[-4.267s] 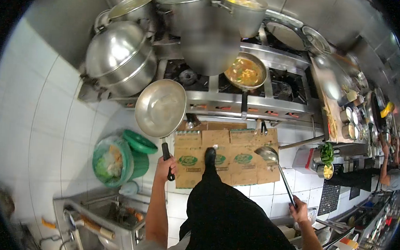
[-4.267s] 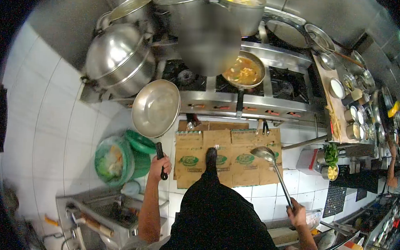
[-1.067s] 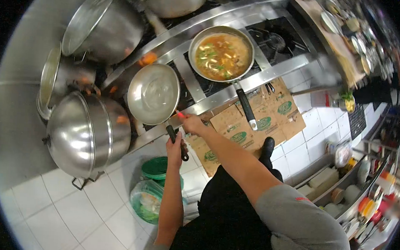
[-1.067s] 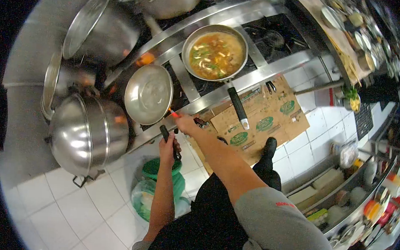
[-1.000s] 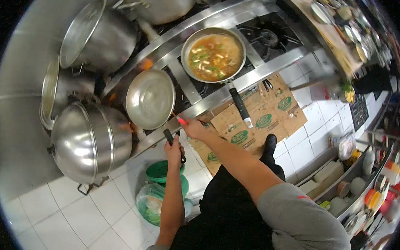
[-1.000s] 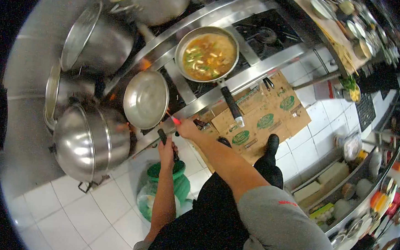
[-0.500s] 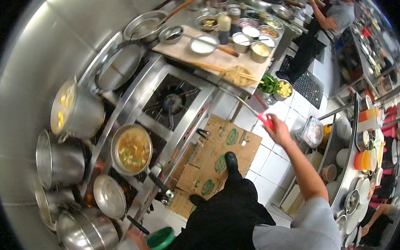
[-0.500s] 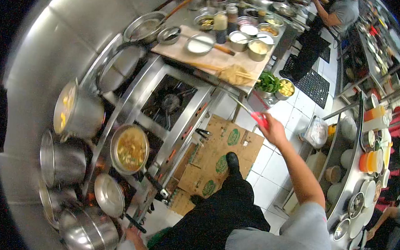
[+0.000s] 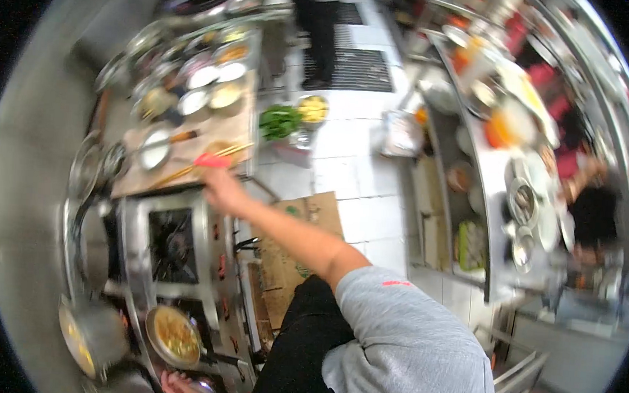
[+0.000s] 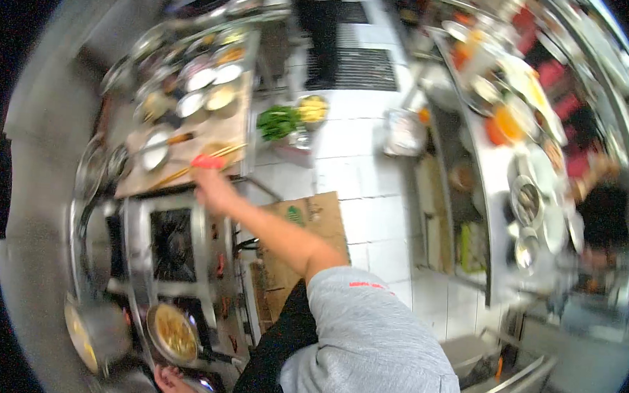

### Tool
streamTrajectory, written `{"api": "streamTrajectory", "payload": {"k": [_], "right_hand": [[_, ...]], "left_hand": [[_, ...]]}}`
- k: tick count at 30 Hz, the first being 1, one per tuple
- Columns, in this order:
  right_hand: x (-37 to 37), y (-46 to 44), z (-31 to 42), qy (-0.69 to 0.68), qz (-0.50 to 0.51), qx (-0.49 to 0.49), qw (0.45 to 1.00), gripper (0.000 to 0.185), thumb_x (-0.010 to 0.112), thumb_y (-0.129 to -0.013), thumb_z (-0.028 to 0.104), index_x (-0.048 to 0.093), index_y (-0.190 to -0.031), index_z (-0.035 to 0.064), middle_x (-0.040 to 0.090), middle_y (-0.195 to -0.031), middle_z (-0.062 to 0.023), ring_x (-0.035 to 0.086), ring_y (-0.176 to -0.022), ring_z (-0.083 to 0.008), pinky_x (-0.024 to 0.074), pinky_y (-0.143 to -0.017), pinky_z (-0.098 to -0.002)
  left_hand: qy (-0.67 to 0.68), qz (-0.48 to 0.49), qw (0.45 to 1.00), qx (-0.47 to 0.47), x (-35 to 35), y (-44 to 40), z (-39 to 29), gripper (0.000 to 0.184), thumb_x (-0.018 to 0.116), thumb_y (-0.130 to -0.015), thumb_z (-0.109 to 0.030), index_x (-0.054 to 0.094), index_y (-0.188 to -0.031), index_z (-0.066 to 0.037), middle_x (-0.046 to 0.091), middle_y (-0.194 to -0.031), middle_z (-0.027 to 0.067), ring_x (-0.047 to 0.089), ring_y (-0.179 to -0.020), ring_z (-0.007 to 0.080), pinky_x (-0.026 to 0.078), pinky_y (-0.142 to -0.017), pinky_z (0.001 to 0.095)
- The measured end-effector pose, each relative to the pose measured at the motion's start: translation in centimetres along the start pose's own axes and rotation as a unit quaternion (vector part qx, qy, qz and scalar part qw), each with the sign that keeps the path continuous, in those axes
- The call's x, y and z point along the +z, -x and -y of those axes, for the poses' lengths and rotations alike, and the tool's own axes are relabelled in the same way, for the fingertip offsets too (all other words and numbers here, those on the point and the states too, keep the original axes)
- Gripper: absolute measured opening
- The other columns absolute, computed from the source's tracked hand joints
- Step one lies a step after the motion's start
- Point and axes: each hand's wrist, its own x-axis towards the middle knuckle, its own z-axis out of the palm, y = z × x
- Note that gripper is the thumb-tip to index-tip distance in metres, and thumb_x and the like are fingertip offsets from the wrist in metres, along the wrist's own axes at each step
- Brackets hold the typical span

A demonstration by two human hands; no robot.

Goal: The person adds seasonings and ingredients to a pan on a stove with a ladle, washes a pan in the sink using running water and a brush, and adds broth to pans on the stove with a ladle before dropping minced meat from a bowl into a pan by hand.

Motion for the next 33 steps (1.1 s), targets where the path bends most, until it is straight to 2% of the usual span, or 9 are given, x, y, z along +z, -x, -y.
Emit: {"api": "streamTrajectory", "payload": {"k": [5, 8, 11, 15, 20, 22, 27, 29, 33], "right_hand": [[-9.4, 24.0, 0.6, -0.125, 0.069, 0.268, 0.953, 0.035, 0.066, -0.094, 0.030, 0.062, -0.112, 0.0003, 0.069, -0.099, -0.0178, 0.068, -0.086, -0.0300, 0.0537, -0.077, -0.0429], [-21.4, 38.1, -1.2, -0.315, -0.144, 0.526, 0.777, 0.025, 0.061, -0.098, 0.020, 0.058, -0.117, 0.0036, 0.069, -0.100, -0.0120, 0.072, -0.081, -0.0239, 0.0604, -0.060, -0.0359], [-38.7, 45.9, -1.8, -0.200, -0.372, 0.450, 0.787, 0.026, 0.051, -0.105, 0.024, 0.054, -0.114, 0.0003, 0.069, -0.096, -0.0185, 0.072, -0.081, -0.0314, 0.0630, -0.060, -0.0419], [-55.9, 47.9, -5.5, -0.252, -0.676, 0.373, 0.584, 0.050, 0.052, -0.105, 0.034, 0.036, -0.133, -0.0042, 0.053, -0.125, -0.0317, 0.070, -0.092, -0.0401, 0.0637, -0.069, -0.0476], [-63.8, 48.1, -11.9, -0.306, -0.789, 0.270, 0.459, 0.056, 0.042, -0.108, 0.037, 0.030, -0.144, -0.0041, 0.052, -0.131, -0.0289, 0.067, -0.098, -0.0471, 0.0636, -0.071, -0.0578], [-64.4, 49.3, -14.3, -0.358, -0.777, 0.194, 0.480, 0.059, 0.050, -0.103, 0.020, 0.020, -0.153, 0.0085, 0.035, -0.148, -0.0270, 0.062, -0.100, -0.0540, 0.0638, -0.070, -0.0599], [-61.0, 47.5, -10.0, -0.253, -0.795, 0.292, 0.468, 0.061, 0.046, -0.094, 0.002, 0.028, -0.152, 0.0086, 0.037, -0.149, -0.0201, 0.058, -0.113, -0.0441, 0.0661, -0.067, -0.0531], [-57.7, 49.2, -7.9, -0.245, -0.684, 0.307, 0.614, 0.051, 0.048, -0.100, 0.006, 0.033, -0.148, 0.0051, 0.042, -0.146, -0.0217, 0.061, -0.113, -0.0419, 0.0661, -0.074, -0.0511], [-51.2, 49.8, -2.8, -0.268, -0.381, 0.472, 0.748, 0.038, 0.045, -0.099, 0.009, 0.047, -0.134, -0.0065, 0.063, -0.122, -0.0242, 0.071, -0.096, -0.0337, 0.0653, -0.068, -0.0400]], "left_hand": [[0.047, 0.490, 0.867, 0.073, 15.4, 4.1, -7.9, 0.028, 0.061, -0.100, -0.013, 0.059, -0.124, 0.000, 0.067, -0.095, 0.0084, 0.063, -0.083, 0.0153, 0.052, -0.073, 0.0292], [-0.104, 0.651, 0.730, 0.181, 18.4, 8.1, -12.5, 0.026, 0.063, -0.098, -0.014, 0.063, -0.116, 0.004, 0.069, -0.094, 0.0115, 0.066, -0.083, 0.0183, 0.053, -0.077, 0.0327], [-0.146, 0.682, 0.680, 0.226, 20.0, 11.0, -13.0, 0.033, 0.065, -0.097, -0.019, 0.063, -0.119, 0.005, 0.071, -0.097, 0.0144, 0.067, -0.083, 0.0234, 0.053, -0.077, 0.0362], [-0.189, 0.675, 0.666, 0.255, 21.5, 14.3, -12.8, 0.035, 0.067, -0.095, -0.020, 0.064, -0.119, 0.005, 0.071, -0.096, 0.0184, 0.069, -0.086, 0.0303, 0.053, -0.078, 0.0396], [-0.260, 0.641, 0.685, 0.229, 23.0, 20.0, -12.8, 0.037, 0.067, -0.094, -0.021, 0.064, -0.119, 0.005, 0.070, -0.092, 0.0191, 0.068, -0.085, 0.0329, 0.053, -0.077, 0.0410], [-0.288, 0.633, 0.680, 0.231, 22.8, 22.6, -13.0, 0.038, 0.067, -0.094, -0.022, 0.064, -0.120, 0.006, 0.070, -0.089, 0.0183, 0.069, -0.084, 0.0326, 0.053, -0.077, 0.0412], [-0.233, 0.670, 0.682, 0.178, 21.8, 29.4, -14.2, 0.036, 0.067, -0.095, -0.026, 0.065, -0.114, 0.005, 0.069, -0.090, 0.0187, 0.068, -0.084, 0.0330, 0.053, -0.077, 0.0415], [-0.195, 0.678, 0.687, 0.174, 21.0, 30.5, -12.9, 0.035, 0.067, -0.096, -0.027, 0.065, -0.113, 0.004, 0.069, -0.092, 0.0193, 0.069, -0.086, 0.0330, 0.053, -0.078, 0.0415], [-0.207, 0.636, 0.739, 0.079, 18.2, 31.5, -11.3, 0.035, 0.066, -0.096, -0.029, 0.066, -0.110, 0.002, 0.070, -0.097, 0.0205, 0.069, -0.090, 0.0336, 0.054, -0.082, 0.0427]]}}
